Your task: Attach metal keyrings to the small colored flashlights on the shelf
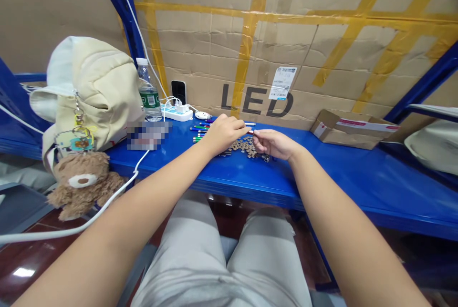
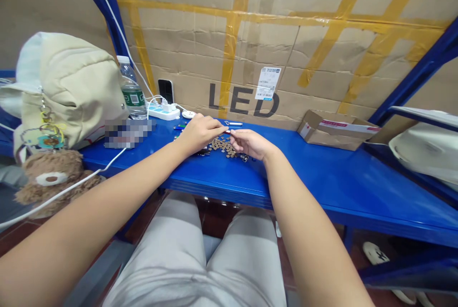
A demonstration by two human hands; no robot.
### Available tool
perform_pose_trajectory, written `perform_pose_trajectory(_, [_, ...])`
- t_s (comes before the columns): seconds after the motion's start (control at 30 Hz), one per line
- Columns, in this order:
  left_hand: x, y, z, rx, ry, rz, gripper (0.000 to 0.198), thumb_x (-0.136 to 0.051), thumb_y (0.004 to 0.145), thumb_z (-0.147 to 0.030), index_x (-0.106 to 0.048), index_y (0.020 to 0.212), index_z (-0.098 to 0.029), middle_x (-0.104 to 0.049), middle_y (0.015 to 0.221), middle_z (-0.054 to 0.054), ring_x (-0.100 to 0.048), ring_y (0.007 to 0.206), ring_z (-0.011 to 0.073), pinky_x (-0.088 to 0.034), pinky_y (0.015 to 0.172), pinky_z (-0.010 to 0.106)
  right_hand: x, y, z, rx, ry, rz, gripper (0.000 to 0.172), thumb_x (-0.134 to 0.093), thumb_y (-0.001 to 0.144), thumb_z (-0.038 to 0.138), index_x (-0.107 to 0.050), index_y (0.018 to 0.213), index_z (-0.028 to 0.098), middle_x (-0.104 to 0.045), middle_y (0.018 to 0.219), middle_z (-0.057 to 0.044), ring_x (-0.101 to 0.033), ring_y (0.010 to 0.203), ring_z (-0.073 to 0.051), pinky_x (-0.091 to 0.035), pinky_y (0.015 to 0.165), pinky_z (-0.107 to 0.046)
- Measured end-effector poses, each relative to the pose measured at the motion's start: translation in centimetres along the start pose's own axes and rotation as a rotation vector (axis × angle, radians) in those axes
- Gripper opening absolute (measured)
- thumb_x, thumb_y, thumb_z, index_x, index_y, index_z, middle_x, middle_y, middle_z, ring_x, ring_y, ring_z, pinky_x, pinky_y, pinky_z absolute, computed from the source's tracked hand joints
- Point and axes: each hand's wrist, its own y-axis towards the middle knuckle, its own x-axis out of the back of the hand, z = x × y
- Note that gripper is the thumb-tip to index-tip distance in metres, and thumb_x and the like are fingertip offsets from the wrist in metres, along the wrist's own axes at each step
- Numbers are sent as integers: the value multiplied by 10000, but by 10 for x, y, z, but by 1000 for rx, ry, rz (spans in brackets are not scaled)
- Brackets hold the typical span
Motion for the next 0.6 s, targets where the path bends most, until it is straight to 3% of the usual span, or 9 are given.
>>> perform_pose_trajectory(0.13, [-3,3,-4,75,-17,-42,286,-402,964,-303,-619,1138,-238,-659,1033,73,-576,950,194,-370,790,342,-1,4,2,20,23,-39,343,-600,781,497,-528,654,186,-425,460,42,-356,450,-94,-285,478,-238])
perform_pose_trajectory(0.23, [-8,5,-4,187,-140,-56,279,-462,938,-310,-611,1161,-235,-653,1049,60,-594,943,186,-417,792,319,4,6,3,66,-106,-225,396,-526,817,557,-526,677,186,-468,512,28,-394,460,-97,-320,491,-240])
perform_pose_trajectory(0.3, [-11,5,-2,244,-215,-43,274,-476,929,-302,-616,1154,-232,-655,1074,58,-598,966,187,-438,830,322,13,7,3,93,-332,-438,398,-459,857,536,-541,691,184,-524,569,2,-442,492,-110,-353,519,-251])
perform_pose_trajectory(0.4, [-13,4,2,295,-281,-20,275,-472,927,-294,-621,1142,-210,-663,1102,65,-592,1032,198,-445,899,342,32,5,-2,21,-884,-724,280,-500,846,389,-594,691,176,-624,686,-48,-541,637,-155,-389,608,-269])
perform_pose_trajectory(0.5, [-13,3,4,319,-314,6,285,-469,926,-302,-620,1140,-191,-667,1113,74,-594,1052,205,-450,927,355,46,1,-7,-142,-1178,-662,129,-561,776,240,-667,767,166,-695,823,-77,-605,764,-188,-412,658,-262])
perform_pose_trajectory(0.6, [-13,3,4,324,-327,16,287,-473,922,-297,-617,1147,-192,-667,1126,75,-594,1063,208,-454,936,369,52,-3,-9,-246,-1255,-585,206,-566,718,115,-704,863,165,-718,905,-78,-638,797,-178,-434,666,-232])
